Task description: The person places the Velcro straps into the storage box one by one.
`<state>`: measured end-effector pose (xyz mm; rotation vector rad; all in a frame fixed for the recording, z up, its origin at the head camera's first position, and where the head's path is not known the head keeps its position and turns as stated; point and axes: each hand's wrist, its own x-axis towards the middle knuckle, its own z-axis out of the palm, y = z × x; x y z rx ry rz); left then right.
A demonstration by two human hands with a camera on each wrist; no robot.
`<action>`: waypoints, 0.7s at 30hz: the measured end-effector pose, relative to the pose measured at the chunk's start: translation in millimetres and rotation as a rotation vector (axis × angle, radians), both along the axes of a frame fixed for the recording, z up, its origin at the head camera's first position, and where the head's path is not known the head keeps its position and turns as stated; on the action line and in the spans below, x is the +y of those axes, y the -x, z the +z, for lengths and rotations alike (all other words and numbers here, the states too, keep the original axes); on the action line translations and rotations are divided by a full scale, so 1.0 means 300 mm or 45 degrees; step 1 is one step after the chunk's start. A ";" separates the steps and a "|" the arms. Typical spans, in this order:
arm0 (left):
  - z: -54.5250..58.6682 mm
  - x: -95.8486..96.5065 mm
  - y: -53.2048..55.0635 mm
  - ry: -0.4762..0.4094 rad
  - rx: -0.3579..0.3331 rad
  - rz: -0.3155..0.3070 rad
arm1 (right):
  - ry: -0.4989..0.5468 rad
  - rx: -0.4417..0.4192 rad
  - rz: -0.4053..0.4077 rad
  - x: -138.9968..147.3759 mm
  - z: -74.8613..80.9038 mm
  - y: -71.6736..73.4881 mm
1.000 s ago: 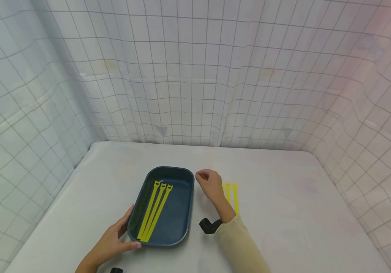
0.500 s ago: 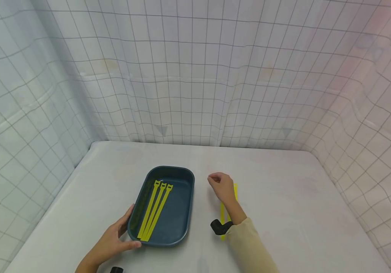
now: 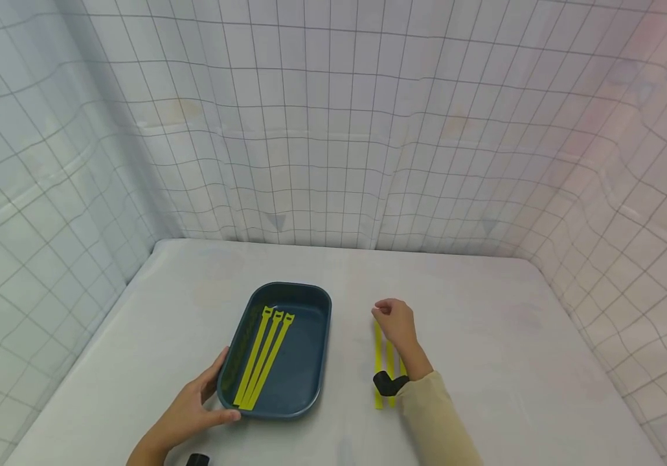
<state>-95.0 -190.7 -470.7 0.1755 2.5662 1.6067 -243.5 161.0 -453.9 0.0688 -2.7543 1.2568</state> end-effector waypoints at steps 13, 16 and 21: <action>-0.002 0.000 -0.001 -0.014 -0.013 -0.009 | -0.005 -0.085 -0.095 0.030 -0.062 0.007; -0.003 -0.001 -0.001 -0.019 -0.015 -0.008 | -0.012 -0.093 -0.104 0.033 -0.071 0.011; -0.005 -0.002 -0.001 -0.022 -0.014 -0.004 | -0.035 -0.085 -0.097 0.027 -0.064 0.017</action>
